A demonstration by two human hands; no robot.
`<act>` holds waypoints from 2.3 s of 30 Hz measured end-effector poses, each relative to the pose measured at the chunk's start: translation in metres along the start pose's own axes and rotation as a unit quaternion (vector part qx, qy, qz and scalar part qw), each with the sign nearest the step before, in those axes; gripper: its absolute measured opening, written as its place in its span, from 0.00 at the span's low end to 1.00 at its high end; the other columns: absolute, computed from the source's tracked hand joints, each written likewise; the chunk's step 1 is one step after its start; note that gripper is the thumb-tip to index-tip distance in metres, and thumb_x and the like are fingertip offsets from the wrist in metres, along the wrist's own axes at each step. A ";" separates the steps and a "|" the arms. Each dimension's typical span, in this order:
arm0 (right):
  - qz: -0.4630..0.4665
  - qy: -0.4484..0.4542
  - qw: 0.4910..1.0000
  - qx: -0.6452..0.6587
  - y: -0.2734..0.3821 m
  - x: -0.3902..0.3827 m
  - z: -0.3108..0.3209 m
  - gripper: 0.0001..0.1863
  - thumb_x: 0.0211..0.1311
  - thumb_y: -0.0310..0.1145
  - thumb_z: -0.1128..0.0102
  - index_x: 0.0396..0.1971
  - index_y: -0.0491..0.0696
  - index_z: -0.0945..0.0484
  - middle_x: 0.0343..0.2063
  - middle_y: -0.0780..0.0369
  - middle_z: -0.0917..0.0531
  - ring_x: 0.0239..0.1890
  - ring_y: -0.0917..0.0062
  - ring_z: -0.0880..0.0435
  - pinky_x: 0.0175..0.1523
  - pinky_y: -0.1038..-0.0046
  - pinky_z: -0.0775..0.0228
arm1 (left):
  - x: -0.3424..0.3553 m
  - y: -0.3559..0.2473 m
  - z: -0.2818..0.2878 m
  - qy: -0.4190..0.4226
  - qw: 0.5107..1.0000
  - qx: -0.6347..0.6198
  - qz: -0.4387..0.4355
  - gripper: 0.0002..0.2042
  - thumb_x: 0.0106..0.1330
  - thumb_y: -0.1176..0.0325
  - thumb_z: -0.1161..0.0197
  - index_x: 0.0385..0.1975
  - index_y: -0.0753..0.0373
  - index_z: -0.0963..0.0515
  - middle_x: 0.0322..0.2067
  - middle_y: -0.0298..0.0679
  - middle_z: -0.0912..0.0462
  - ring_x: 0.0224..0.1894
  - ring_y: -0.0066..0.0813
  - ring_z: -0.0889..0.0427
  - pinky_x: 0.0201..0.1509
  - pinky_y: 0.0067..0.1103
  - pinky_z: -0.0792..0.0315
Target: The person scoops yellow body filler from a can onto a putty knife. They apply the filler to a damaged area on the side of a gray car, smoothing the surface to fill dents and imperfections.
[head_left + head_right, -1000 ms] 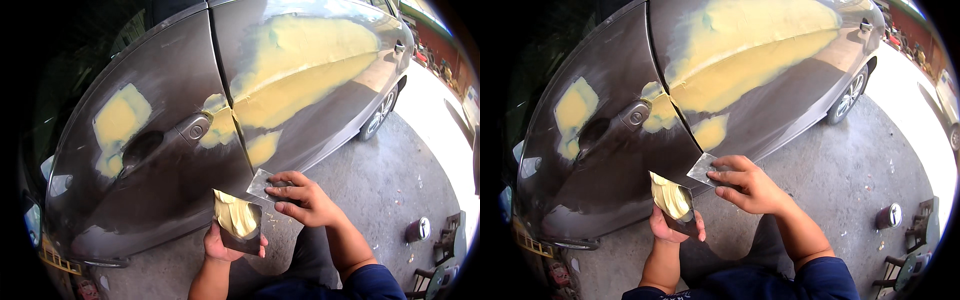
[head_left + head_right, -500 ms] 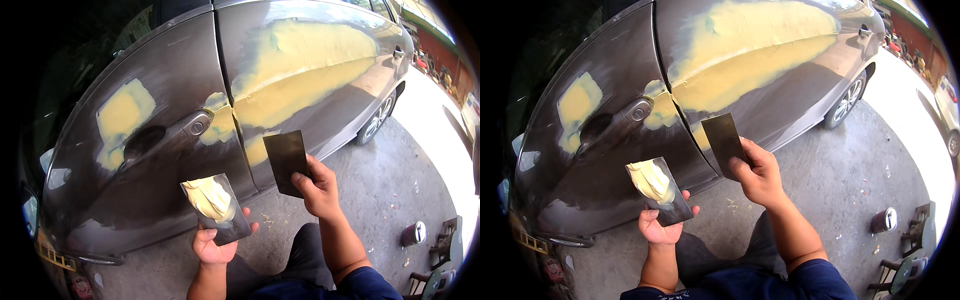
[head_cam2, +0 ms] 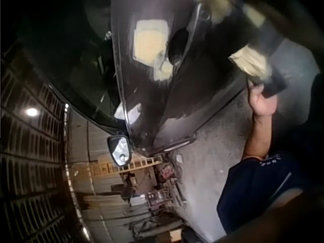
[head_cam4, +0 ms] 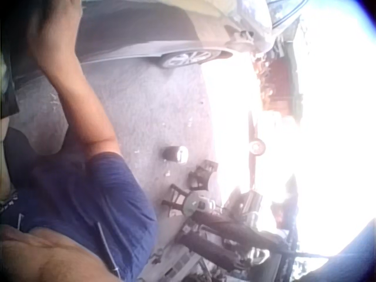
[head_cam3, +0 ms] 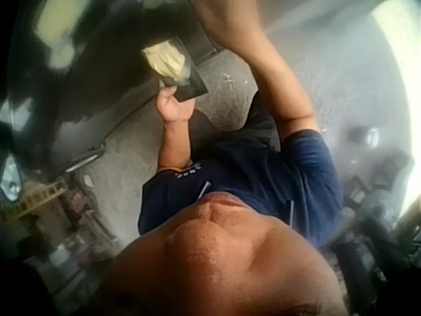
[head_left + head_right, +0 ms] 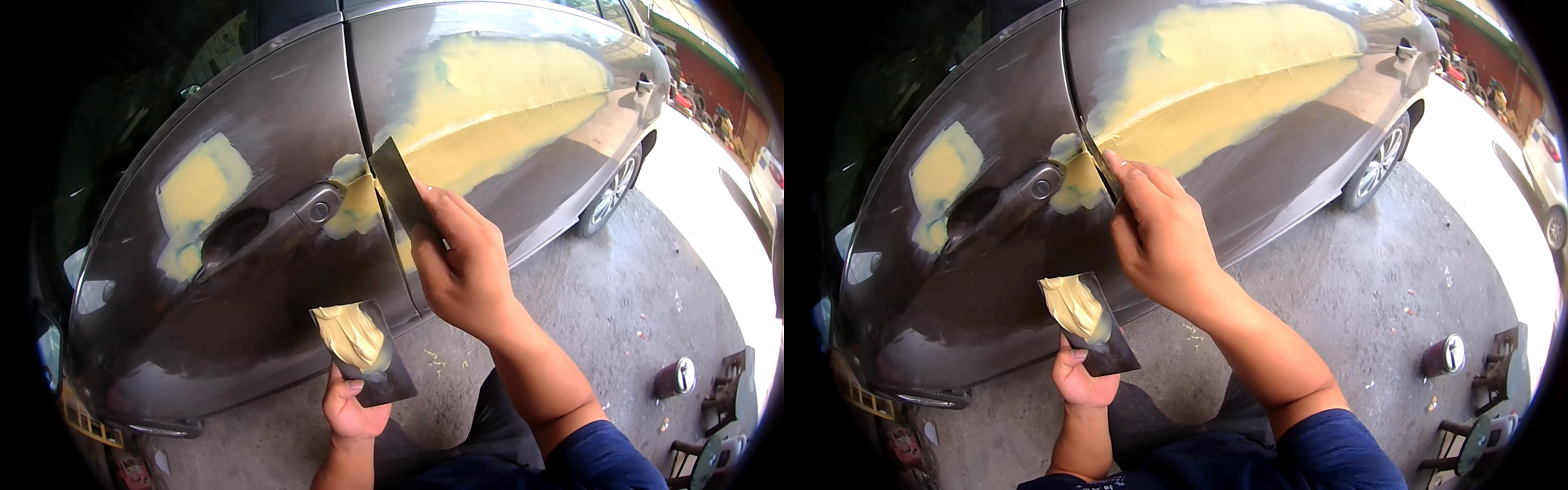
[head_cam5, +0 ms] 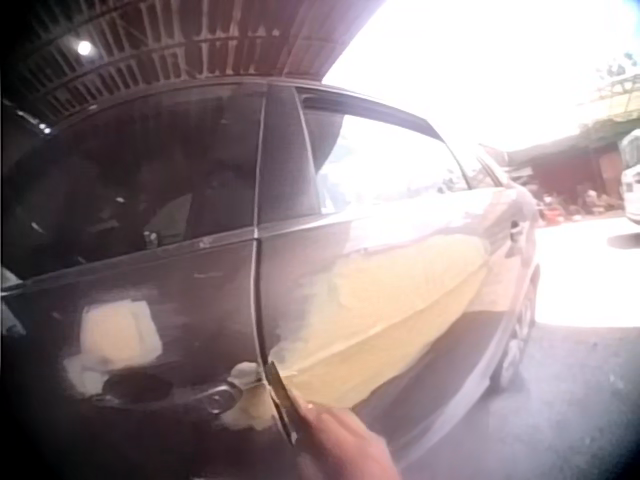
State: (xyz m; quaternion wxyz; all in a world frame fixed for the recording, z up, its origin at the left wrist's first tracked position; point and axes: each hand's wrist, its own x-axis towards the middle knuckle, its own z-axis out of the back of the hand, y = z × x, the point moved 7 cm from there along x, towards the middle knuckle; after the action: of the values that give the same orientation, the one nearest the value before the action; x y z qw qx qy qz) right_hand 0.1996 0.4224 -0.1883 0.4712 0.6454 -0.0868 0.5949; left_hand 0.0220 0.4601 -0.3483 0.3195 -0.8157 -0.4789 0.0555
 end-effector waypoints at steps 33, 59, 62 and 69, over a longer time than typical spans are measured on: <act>-0.007 0.184 0.981 -0.059 0.003 -0.082 0.014 0.30 0.45 0.12 0.46 0.55 0.37 0.30 0.44 0.51 0.23 0.43 0.59 0.23 0.47 0.66 0.27 | 0.001 -0.034 -0.034 -0.035 0.981 0.112 -0.158 0.30 0.53 0.72 0.50 0.61 0.68 0.38 0.54 0.43 0.28 0.56 0.33 0.29 0.63 0.29 0.37; 0.031 0.104 0.961 -0.254 0.008 -0.009 -0.011 0.26 0.46 0.19 0.43 0.50 0.32 0.30 0.32 0.51 0.23 0.36 0.59 0.23 0.43 0.65 0.28 | -0.004 -0.021 -0.011 -0.017 0.989 0.091 -0.114 0.31 0.51 0.74 0.51 0.61 0.69 0.38 0.54 0.44 0.28 0.57 0.35 0.29 0.64 0.29 0.37; 0.009 0.127 0.961 -0.244 -0.001 -0.023 -0.008 0.26 0.46 0.19 0.43 0.50 0.32 0.30 0.31 0.51 0.23 0.36 0.59 0.23 0.42 0.66 0.28 | -0.004 -0.020 -0.010 -0.014 0.989 0.096 -0.109 0.31 0.52 0.74 0.51 0.61 0.69 0.38 0.54 0.44 0.28 0.57 0.35 0.29 0.64 0.30 0.37; -0.037 0.172 0.984 -0.027 0.007 -0.067 0.010 0.29 0.47 0.14 0.46 0.55 0.36 0.30 0.35 0.52 0.23 0.36 0.61 0.24 0.42 0.66 0.29 | 0.003 -0.015 -0.009 -0.013 0.993 0.085 -0.083 0.30 0.53 0.73 0.51 0.62 0.68 0.38 0.55 0.43 0.28 0.57 0.34 0.29 0.65 0.29 0.38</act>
State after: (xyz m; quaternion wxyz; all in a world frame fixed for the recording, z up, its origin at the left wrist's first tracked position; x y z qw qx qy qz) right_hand 0.1826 0.3814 -0.2403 0.5185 0.5231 0.0036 0.6765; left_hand 0.0162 0.4635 -0.3317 0.3848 -0.7422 -0.5428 0.0794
